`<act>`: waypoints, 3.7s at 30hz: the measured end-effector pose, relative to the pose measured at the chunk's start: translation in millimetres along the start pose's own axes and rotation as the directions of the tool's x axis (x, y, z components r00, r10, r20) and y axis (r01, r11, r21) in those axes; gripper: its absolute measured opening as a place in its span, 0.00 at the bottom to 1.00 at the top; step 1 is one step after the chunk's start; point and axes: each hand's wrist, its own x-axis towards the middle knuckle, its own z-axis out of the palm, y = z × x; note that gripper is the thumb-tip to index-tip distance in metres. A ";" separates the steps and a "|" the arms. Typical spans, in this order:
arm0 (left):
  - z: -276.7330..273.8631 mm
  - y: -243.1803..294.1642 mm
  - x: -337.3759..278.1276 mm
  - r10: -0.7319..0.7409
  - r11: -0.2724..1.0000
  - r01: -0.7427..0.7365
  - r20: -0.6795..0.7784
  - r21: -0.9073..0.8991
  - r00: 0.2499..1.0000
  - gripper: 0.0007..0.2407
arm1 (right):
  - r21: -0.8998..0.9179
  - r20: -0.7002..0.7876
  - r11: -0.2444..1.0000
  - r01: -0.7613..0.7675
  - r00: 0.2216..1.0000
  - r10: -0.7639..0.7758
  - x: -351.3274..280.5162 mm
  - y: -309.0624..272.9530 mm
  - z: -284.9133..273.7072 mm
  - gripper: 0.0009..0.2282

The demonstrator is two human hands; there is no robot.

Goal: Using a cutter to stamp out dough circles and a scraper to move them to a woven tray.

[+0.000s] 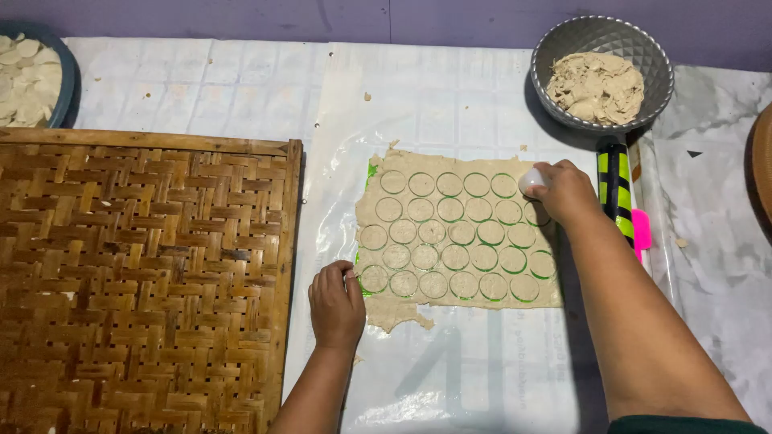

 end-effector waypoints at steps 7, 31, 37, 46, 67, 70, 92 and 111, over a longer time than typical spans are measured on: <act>0.1 -1.3 -1.4 0.016 1.000 -0.016 -0.008 -0.006 1.000 0.06 | -0.048 0.077 0.999 0.007 0.997 -0.003 6.6 2.8 1.2 0.26; -1.8 1.2 1.2 -0.015 1.000 0.016 0.012 -0.008 1.000 0.07 | 0.088 -0.129 0.990 0.107 0.987 -0.095 70.4 2.9 10.5 0.32; -2.0 1.7 1.8 -0.020 1.000 0.020 0.004 -0.002 1.000 0.06 | 0.193 -0.160 0.981 0.000 0.987 0.031 59.7 3.2 7.5 0.27; -1.7 2.1 2.7 -0.003 1.000 0.003 -0.011 -0.007 1.000 0.06 | 0.198 -0.161 0.979 0.045 0.987 -0.013 45.8 -22.4 -2.8 0.22; -3.2 2.0 2.6 -0.031 0.999 0.031 0.015 -0.016 0.999 0.06 | 0.080 -0.119 0.997 0.021 0.993 -0.012 61.9 -27.2 -1.4 0.22; -3.4 1.8 1.7 -0.021 1.000 0.021 0.028 -0.013 0.999 0.07 | 0.027 -0.133 0.998 0.056 0.990 -0.052 62.4 -22.9 -0.1 0.23; -8.0 5.1 4.8 -0.015 0.998 0.015 0.011 -0.055 1.000 0.05 | 0.200 0.189 0.929 0.311 0.918 -0.348 32.6 -211.7 19.5 0.23; -9.0 4.0 3.9 0.027 0.998 -0.027 0.010 -0.054 1.000 0.06 | 0.086 0.037 0.901 0.425 0.903 -0.429 43.5 -201.1 55.7 0.20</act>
